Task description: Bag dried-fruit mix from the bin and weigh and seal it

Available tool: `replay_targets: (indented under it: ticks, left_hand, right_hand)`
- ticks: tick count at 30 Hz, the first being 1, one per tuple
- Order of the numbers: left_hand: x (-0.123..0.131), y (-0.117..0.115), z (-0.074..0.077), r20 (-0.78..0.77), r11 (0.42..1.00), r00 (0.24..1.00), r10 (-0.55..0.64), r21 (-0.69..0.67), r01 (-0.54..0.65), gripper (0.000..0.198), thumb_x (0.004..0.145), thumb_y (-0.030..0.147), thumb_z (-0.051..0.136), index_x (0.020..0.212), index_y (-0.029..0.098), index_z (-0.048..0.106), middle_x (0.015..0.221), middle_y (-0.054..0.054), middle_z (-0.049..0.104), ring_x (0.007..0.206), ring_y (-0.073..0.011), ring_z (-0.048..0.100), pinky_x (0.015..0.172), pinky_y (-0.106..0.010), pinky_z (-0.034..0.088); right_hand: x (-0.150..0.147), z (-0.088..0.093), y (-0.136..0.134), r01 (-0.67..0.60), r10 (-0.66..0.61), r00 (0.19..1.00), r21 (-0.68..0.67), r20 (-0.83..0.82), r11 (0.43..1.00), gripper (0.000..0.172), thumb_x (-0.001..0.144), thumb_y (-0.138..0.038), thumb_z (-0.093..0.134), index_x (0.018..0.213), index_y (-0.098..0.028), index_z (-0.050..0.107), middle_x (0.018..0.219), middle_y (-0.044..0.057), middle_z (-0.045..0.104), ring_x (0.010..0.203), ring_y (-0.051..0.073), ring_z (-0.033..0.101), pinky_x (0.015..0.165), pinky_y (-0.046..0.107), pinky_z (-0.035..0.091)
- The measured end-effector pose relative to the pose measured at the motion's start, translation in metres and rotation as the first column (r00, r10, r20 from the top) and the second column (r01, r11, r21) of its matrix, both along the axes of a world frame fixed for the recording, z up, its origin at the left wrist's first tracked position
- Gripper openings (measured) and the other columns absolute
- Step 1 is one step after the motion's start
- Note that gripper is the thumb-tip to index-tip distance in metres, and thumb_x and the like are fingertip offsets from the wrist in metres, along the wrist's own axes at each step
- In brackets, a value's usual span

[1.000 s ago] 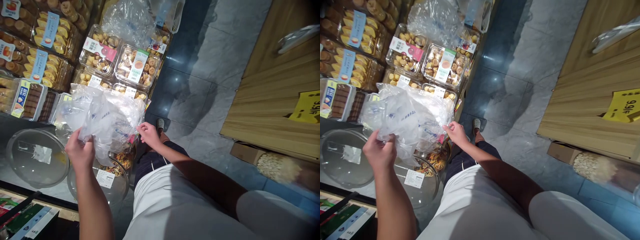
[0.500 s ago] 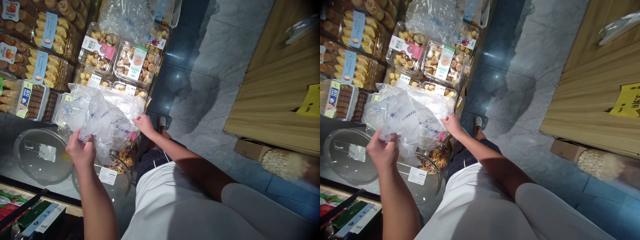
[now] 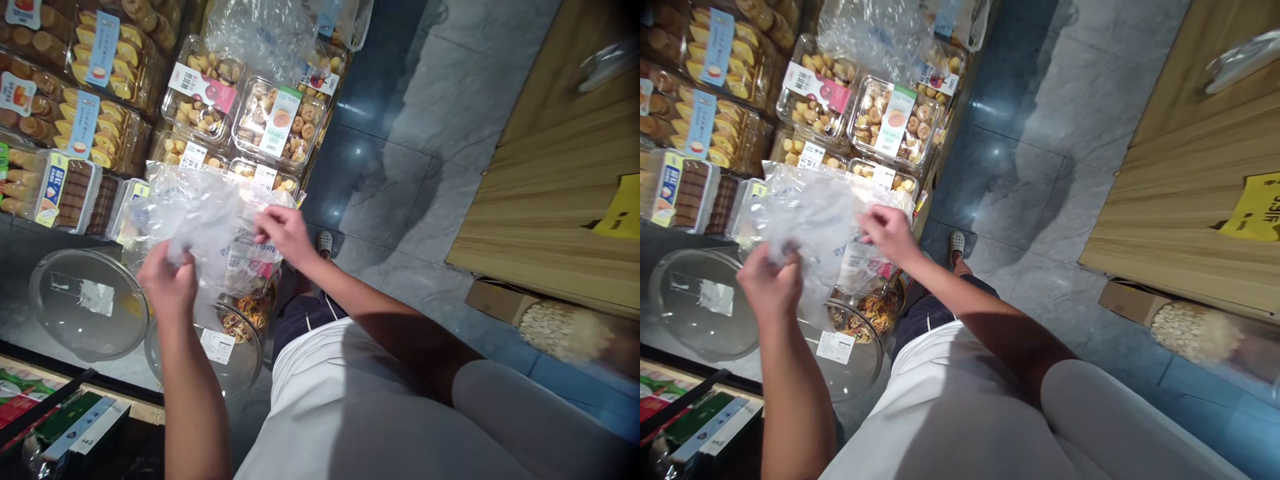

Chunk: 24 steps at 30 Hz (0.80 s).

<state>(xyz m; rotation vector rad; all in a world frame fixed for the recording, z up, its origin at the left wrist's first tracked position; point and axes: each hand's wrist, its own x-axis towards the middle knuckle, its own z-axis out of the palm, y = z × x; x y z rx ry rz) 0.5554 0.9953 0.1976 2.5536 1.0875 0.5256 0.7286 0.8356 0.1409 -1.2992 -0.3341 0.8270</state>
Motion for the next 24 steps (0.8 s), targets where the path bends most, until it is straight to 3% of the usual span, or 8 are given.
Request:
replay_targets:
  ticks: [3, 5, 8, 13, 16, 18, 21, 24]
  left_hand:
    - [-0.011, 0.011, 0.015, 0.055, 0.994, 0.993, 0.103, 0.035, -0.105, 0.021, 0.088, 0.024, 0.063, 0.102, 0.020, 0.078, 0.083, -0.002, 0.066, 0.081, -0.0225, 0.062, 0.079, -0.038, 0.051]
    - [-0.016, 0.012, 0.022, 0.069, 0.989, 0.988, 0.140, 0.033, -0.142, 0.022, 0.088, 0.025, 0.065, 0.104, 0.021, 0.078, 0.081, -0.001, 0.066, 0.081, -0.0226, 0.062, 0.077, -0.038, 0.050]
    - [-0.019, 0.009, 0.027, 0.056, 0.985, 0.985, 0.166, 0.036, -0.168, 0.019, 0.088, 0.028, 0.065, 0.101, 0.021, 0.078, 0.077, -0.001, 0.062, 0.078, -0.0218, 0.060, 0.073, -0.037, 0.048]
    - [-0.008, -0.010, 0.026, -0.021, 0.998, 0.998, 0.060, -0.005, -0.060, 0.021, 0.092, 0.034, 0.065, 0.102, 0.019, 0.074, 0.088, -0.004, 0.065, 0.085, -0.0228, 0.062, 0.080, -0.038, 0.051]
    - [0.014, -0.025, 0.021, -0.046, 0.978, 0.983, -0.178, -0.121, 0.172, 0.051, 0.086, 0.046, 0.076, 0.130, 0.021, 0.065, 0.123, -0.011, 0.066, 0.116, -0.0294, 0.062, 0.096, -0.040, 0.053]
    - [0.026, -0.027, 0.014, -0.063, 0.965, 0.970, -0.237, -0.136, 0.227, 0.054, 0.083, 0.044, 0.079, 0.129, 0.021, 0.064, 0.125, -0.012, 0.064, 0.121, -0.0311, 0.060, 0.100, -0.042, 0.051]
    - [0.024, -0.014, 0.006, -0.072, 0.997, 0.995, -0.069, -0.027, 0.067, 0.019, 0.089, 0.036, 0.067, 0.095, 0.018, 0.068, 0.093, -0.007, 0.065, 0.095, -0.0263, 0.062, 0.089, -0.041, 0.050]
    - [0.005, 0.004, 0.010, -0.015, 0.991, 0.994, 0.113, 0.075, -0.111, 0.021, 0.091, 0.038, 0.063, 0.081, 0.019, 0.063, 0.076, -0.002, 0.057, 0.078, -0.0208, 0.056, 0.076, -0.038, 0.044]
  right_hand:
    - [0.023, -0.048, -0.040, 0.232, -0.194, 0.971, -0.366, 0.138, 0.901, 0.037, 0.087, -0.053, 0.079, 0.099, -0.021, 0.064, 0.083, 0.002, 0.065, 0.074, 0.017, 0.063, 0.061, 0.025, 0.050]
    - [0.028, -0.079, -0.053, 0.154, -0.139, 0.988, -0.504, 0.069, 0.850, 0.038, 0.086, -0.053, 0.080, 0.098, -0.020, 0.064, 0.075, 0.001, 0.062, 0.064, 0.017, 0.060, 0.054, 0.025, 0.045]
    - [0.023, -0.100, -0.048, -0.017, -0.024, 0.996, -0.444, -0.086, 0.896, 0.028, 0.090, -0.044, 0.072, 0.082, -0.019, 0.063, 0.063, -0.002, 0.055, 0.054, 0.014, 0.053, 0.048, 0.025, 0.039]
    - [0.013, -0.049, -0.001, -0.016, 0.010, 0.998, -0.113, -0.058, 0.993, 0.021, 0.085, -0.029, 0.071, 0.071, -0.019, 0.058, 0.065, -0.004, 0.056, 0.062, 0.012, 0.057, 0.059, 0.022, 0.047]
    - [0.014, -0.001, 0.029, -0.168, 0.180, 0.976, 0.105, -0.119, 0.980, 0.020, 0.083, -0.033, 0.076, 0.080, -0.018, 0.063, 0.074, -0.002, 0.065, 0.070, 0.013, 0.063, 0.064, 0.021, 0.052]
    - [0.018, 0.017, 0.036, -0.241, 0.269, 0.954, 0.194, -0.133, 0.951, 0.021, 0.083, -0.035, 0.079, 0.087, -0.018, 0.066, 0.079, 0.000, 0.069, 0.075, 0.014, 0.067, 0.067, 0.022, 0.055]
    - [0.022, 0.009, 0.019, -0.122, 0.139, 0.980, 0.121, -0.142, 0.985, 0.020, 0.092, -0.037, 0.073, 0.088, -0.019, 0.065, 0.077, 0.001, 0.068, 0.070, 0.013, 0.067, 0.064, 0.024, 0.056]
    - [0.015, -0.032, -0.017, 0.040, -0.061, 0.991, -0.177, -0.119, 0.983, 0.026, 0.098, -0.042, 0.066, 0.083, -0.020, 0.062, 0.067, -0.001, 0.063, 0.054, 0.013, 0.061, 0.050, 0.023, 0.049]
